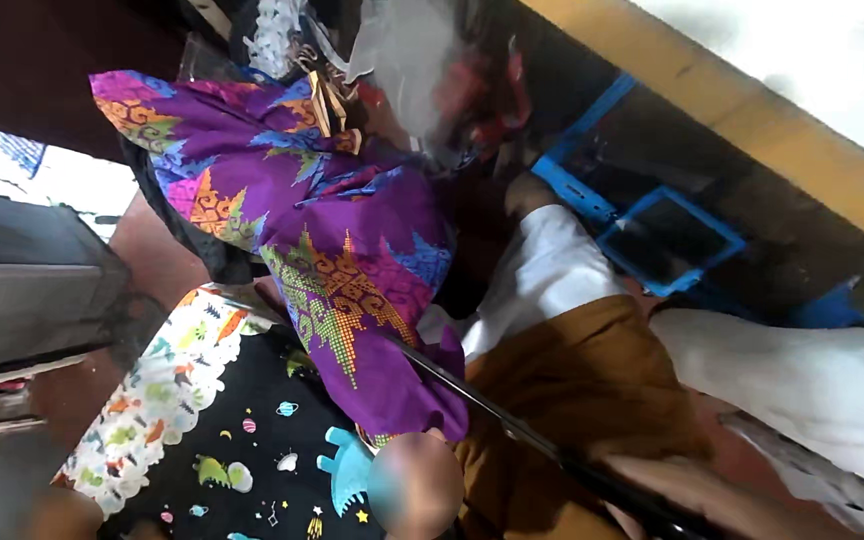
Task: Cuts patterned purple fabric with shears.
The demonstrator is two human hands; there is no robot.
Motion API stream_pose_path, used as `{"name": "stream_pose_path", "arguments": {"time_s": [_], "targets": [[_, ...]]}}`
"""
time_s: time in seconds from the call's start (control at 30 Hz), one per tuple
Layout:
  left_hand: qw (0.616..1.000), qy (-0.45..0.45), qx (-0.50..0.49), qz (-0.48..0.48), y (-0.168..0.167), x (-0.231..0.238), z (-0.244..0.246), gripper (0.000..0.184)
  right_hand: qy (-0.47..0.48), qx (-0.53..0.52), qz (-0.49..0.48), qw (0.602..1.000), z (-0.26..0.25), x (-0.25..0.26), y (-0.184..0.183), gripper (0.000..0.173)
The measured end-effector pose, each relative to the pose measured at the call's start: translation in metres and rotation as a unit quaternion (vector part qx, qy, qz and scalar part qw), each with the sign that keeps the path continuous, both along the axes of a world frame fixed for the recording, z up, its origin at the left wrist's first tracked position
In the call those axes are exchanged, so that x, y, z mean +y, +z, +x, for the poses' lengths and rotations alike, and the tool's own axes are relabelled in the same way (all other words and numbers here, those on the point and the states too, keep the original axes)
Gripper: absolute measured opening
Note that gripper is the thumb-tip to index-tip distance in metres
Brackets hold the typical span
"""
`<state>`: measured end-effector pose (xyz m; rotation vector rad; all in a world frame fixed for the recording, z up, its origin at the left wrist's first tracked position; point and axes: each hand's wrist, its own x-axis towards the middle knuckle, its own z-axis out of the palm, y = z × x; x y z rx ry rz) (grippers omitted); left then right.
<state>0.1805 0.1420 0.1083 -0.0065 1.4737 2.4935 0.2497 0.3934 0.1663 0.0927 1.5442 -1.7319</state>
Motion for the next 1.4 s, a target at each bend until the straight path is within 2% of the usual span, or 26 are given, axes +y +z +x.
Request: {"name": "stream_pose_path", "arguments": {"time_s": [0.07, 0.13, 0.23, 0.3, 0.37, 0.47, 0.6, 0.7, 0.8, 0.93, 1.0, 1.17, 1.3, 1.4], "targets": [[1.0, 0.02, 0.001, -0.003, 0.004, -0.008, 0.002, 0.022, 0.042, -0.053, 0.007, 0.998, -0.021, -0.004, 0.013, 0.067], [0.999, 0.044, 0.01, -0.01, 0.008, -0.019, 0.004, 0.024, 0.064, -0.057, 0.011, 0.996, -0.029, -0.007, 0.015, 0.062], [0.989, 0.129, -0.004, -0.076, 0.015, -0.037, 0.012, 0.022, 0.077, -0.037, 0.006, 0.996, -0.036, -0.013, 0.007, 0.063], [0.968, 0.209, -0.029, -0.135, 0.021, -0.044, 0.013, 0.021, 0.073, -0.014, -0.002, 0.997, -0.042, -0.019, -0.011, 0.067], [0.959, 0.239, -0.044, -0.147, 0.024, -0.054, 0.012, 0.025, 0.076, -0.019, -0.004, 0.997, -0.049, -0.025, -0.032, 0.072], [0.955, 0.244, -0.064, -0.154, 0.024, -0.073, 0.014, 0.023, 0.101, -0.006, -0.001, 0.995, -0.065, -0.031, -0.04, 0.08], [0.958, 0.231, -0.085, -0.149, 0.022, -0.094, 0.017, 0.019, 0.196, 0.037, -0.048, 0.979, -0.076, -0.023, -0.044, 0.066], [0.955, 0.234, -0.106, -0.147, 0.022, -0.109, 0.016, 0.018, 0.241, 0.044, -0.017, 0.969, -0.097, -0.026, -0.038, 0.071], [0.959, 0.228, -0.117, -0.124, 0.019, -0.125, 0.014, 0.019, 0.288, 0.046, 0.042, 0.956, -0.121, -0.028, -0.029, 0.084], [0.955, 0.236, -0.131, -0.125, 0.015, -0.138, 0.004, 0.018, 0.329, 0.069, 0.086, 0.938, -0.153, -0.026, -0.031, 0.088], [0.955, 0.226, -0.129, -0.144, 0.013, -0.144, 0.0, 0.008, 0.366, 0.073, 0.077, 0.925, -0.175, -0.028, -0.031, 0.088], [0.965, 0.189, -0.142, -0.109, 0.015, -0.158, -0.003, 0.016, 0.432, 0.161, 0.03, 0.887, -0.229, -0.04, -0.048, 0.071], [0.965, 0.181, -0.16, -0.099, 0.017, -0.162, -0.002, 0.018, 0.486, 0.164, 0.045, 0.857, -0.262, -0.061, -0.05, 0.075], [0.969, 0.174, -0.144, -0.1, 0.016, -0.162, -0.002, 0.02, 0.516, 0.211, 0.057, 0.828, -0.276, -0.072, -0.046, 0.082]]}}
